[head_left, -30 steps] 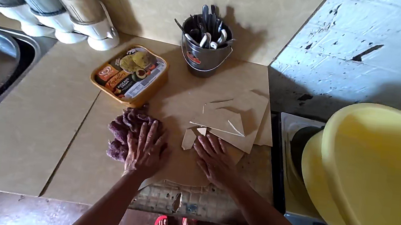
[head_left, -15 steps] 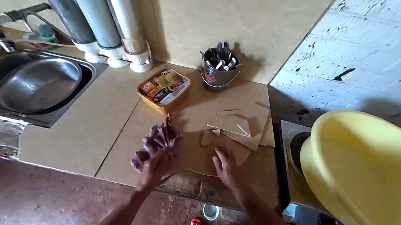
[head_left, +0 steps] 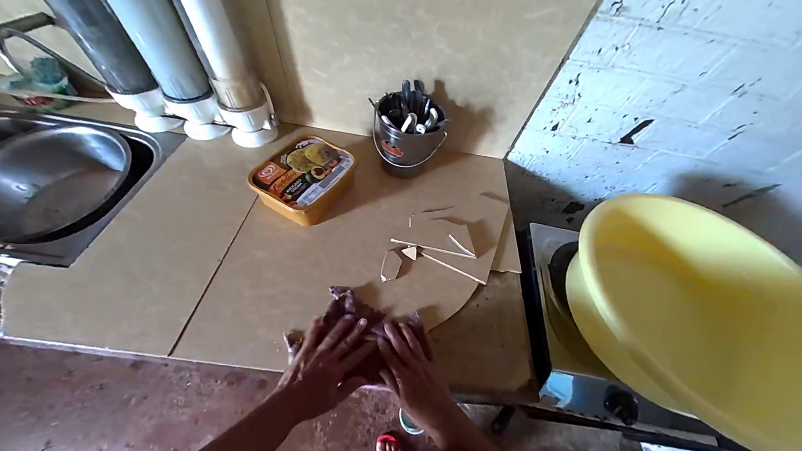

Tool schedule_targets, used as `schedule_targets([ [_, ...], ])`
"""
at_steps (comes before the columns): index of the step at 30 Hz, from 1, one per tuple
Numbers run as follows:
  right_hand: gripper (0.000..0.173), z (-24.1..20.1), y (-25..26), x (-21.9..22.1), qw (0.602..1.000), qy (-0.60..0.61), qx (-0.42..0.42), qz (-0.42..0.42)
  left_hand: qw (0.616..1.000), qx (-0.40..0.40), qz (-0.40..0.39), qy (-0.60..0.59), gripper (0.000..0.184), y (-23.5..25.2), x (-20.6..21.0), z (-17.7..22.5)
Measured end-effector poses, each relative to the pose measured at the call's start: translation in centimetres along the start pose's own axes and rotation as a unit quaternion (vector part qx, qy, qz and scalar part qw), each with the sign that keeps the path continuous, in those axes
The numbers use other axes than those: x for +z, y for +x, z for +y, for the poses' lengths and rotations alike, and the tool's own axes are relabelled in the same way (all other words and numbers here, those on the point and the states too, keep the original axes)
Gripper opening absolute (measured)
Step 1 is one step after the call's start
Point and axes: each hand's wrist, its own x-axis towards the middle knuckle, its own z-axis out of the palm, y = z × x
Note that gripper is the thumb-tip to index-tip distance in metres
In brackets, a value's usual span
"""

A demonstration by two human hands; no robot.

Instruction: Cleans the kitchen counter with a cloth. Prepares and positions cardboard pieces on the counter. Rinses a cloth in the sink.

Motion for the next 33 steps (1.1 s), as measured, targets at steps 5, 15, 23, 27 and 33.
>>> schedule_targets([
  [5, 0.026, 0.4, -3.0, -0.9, 0.991, 0.066, 0.069, 0.088, 0.985, -0.032, 0.167, 0.020, 0.044, -0.9, 3.4, 4.9],
  [15, 0.029, 6.7, -3.6, -6.4, 0.970, -0.026, 0.157, 0.184, 0.994, 0.107, 0.017, -0.033, 0.062, 4.1, 2.6, 8.4],
  [23, 0.062, 8.1, -2.1, -4.2, 0.933, -0.026, 0.358, -0.011, 0.979, 0.130, -0.153, -0.030, 0.068, 13.3, 2.4, 11.0],
  [27, 0.062, 12.8, -0.6, -5.2, 0.948, -0.063, 0.311, 0.004, 0.987, 0.081, -0.133, -0.029, 0.065, 16.5, 2.8, 13.1],
  [33, 0.057, 16.7, 1.5, -6.5, 0.949, -0.045, 0.312, -0.023, 0.978, 0.026, -0.204, -0.014, 0.069, 20.9, 1.9, 15.0],
])
